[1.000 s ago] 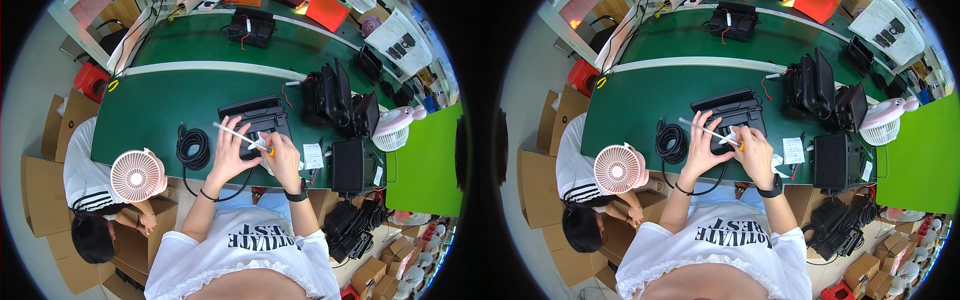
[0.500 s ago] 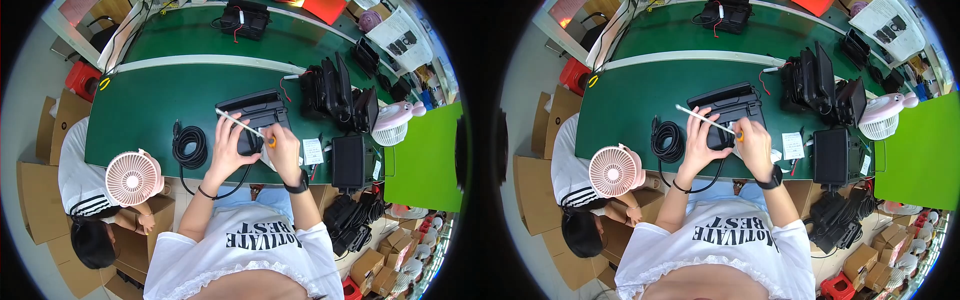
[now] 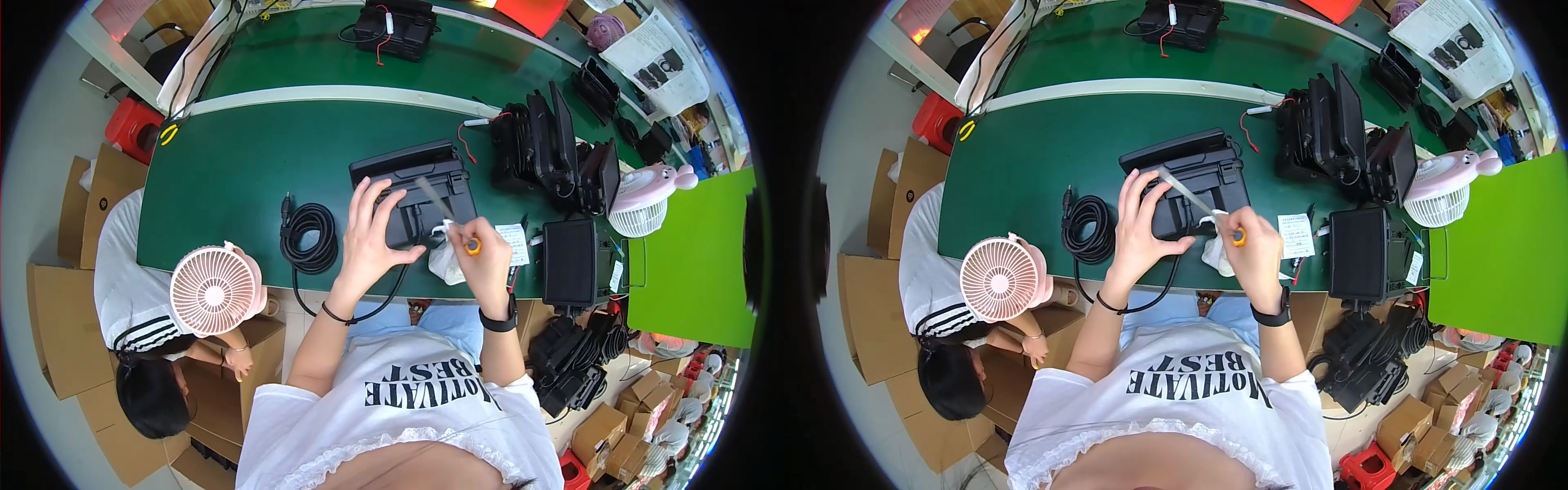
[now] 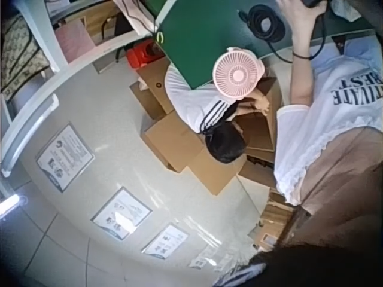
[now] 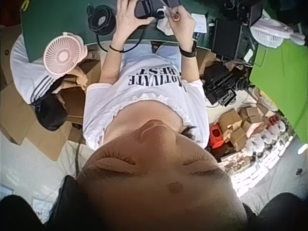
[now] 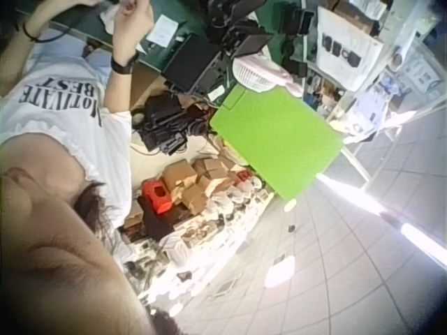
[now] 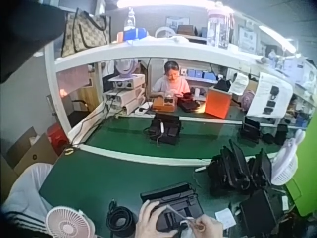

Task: Assembling and inspecting electronic monitoring units at a workshop station.

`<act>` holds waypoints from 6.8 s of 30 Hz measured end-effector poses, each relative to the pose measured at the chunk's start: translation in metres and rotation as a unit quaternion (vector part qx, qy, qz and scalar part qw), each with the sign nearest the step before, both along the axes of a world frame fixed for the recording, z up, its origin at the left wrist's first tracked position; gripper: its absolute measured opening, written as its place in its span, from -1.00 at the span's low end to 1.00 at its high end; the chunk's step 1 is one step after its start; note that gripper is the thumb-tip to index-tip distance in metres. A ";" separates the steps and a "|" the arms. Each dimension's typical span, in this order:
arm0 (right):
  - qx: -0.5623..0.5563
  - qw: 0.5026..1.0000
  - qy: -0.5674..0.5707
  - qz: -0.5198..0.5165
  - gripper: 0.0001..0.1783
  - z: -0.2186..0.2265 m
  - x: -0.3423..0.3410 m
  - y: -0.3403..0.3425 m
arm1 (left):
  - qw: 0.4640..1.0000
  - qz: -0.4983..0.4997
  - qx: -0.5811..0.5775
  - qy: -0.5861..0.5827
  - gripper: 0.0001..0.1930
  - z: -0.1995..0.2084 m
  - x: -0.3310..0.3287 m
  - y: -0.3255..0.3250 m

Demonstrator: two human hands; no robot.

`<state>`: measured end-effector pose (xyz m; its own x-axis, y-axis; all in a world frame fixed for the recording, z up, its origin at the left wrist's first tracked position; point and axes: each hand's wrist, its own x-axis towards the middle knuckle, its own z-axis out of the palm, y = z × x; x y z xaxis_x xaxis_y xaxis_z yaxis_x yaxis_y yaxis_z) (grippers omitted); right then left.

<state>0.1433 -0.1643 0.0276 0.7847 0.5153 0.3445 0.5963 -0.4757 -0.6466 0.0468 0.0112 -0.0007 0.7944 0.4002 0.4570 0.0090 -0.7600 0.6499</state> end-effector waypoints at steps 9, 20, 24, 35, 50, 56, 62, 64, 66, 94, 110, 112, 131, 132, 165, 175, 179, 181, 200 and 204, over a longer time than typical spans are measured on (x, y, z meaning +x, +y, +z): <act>0.016 0.998 0.018 0.053 -0.73 -0.011 -0.004 0.021 | 1.000 -0.008 0.006 0.013 -0.13 -0.002 0.002 0.002; 0.018 1.000 -0.016 0.000 -0.76 -0.004 -0.001 0.027 | 0.997 -0.046 0.037 0.039 -0.10 -0.001 -0.001 0.002; 0.037 0.997 0.061 0.039 -0.74 -0.011 -0.016 0.026 | 0.997 -0.052 0.038 0.044 -0.13 -0.003 0.000 0.004; -0.042 0.994 -0.014 0.096 -0.71 0.004 -0.002 0.032 | 0.998 -0.039 0.032 0.047 -0.05 -0.004 -0.002 0.001; -0.042 0.995 -0.051 0.068 -0.74 0.008 0.008 0.048 | 0.998 -0.049 0.030 0.007 -0.03 -0.007 0.001 0.004; -0.040 0.995 -0.009 0.090 -0.77 0.009 -0.006 0.031 | 0.999 -0.035 0.034 0.019 -0.02 -0.005 0.001 0.001; -0.085 0.994 -0.017 0.065 -0.79 0.000 0.001 -0.006 | 0.999 -0.024 0.029 0.027 -0.07 0.002 -0.004 0.003; 0.056 0.998 -0.009 -0.004 -0.79 0.003 0.020 -0.024 | 0.999 -0.035 0.009 0.022 -0.10 0.005 -0.005 0.007; 0.119 0.988 -0.029 -0.095 -0.67 0.017 0.040 -0.040 | 0.999 -0.038 0.013 0.014 -0.10 0.004 -0.005 0.013; 0.238 0.930 0.277 0.039 -0.81 -0.044 0.025 -0.014 | 0.962 -0.026 0.268 0.037 -0.18 -0.013 -0.050 0.049; 0.402 0.868 0.291 0.034 -0.70 -0.080 0.028 0.021 | 0.946 0.251 0.184 -0.089 -0.57 -0.050 -0.097 0.000; 0.404 0.879 0.251 0.033 -0.70 -0.093 0.028 0.016 | 0.940 0.306 0.145 0.034 -0.34 -0.028 -0.087 0.010; 0.474 0.823 0.309 -0.050 -0.72 -0.084 -0.009 0.029 | 0.974 0.044 0.222 0.028 -0.45 0.079 -0.038 0.002; 0.484 0.813 0.317 -0.056 -0.70 -0.086 -0.009 0.030 | 0.968 0.045 0.241 0.059 -0.27 0.072 -0.033 -0.016; 0.312 0.855 0.410 0.055 -0.96 -0.104 -0.027 0.011 | 0.783 0.438 0.440 0.044 -0.43 0.017 0.104 0.235; 0.231 0.903 0.351 0.086 -0.96 -0.105 -0.027 0.011 | 0.934 0.283 0.135 0.173 -0.20 -0.032 0.250 0.296; 0.225 0.911 0.336 0.085 -0.93 -0.104 -0.025 0.012 | 0.947 0.294 0.064 0.108 -0.42 -0.033 0.272 0.300; 0.216 0.912 0.337 0.089 -0.94 -0.100 -0.026 0.012 | 0.940 0.311 0.079 0.117 -0.58 -0.029 0.270 0.290; 0.369 0.847 0.381 0.041 -0.85 -0.102 -0.031 0.002 | 0.958 0.042 0.129 0.252 -0.81 0.065 0.027 0.033; 0.378 0.873 0.308 -0.015 -0.71 -0.066 -0.033 -0.004 | 0.931 -0.156 0.038 0.327 -0.78 0.109 -0.002 0.021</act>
<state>0.1102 -0.1681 -0.0380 0.9504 0.2994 0.0844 0.0182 0.2171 -0.9760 0.0444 0.0325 0.1080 0.9848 0.0890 -0.1489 0.1552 -0.8352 0.5275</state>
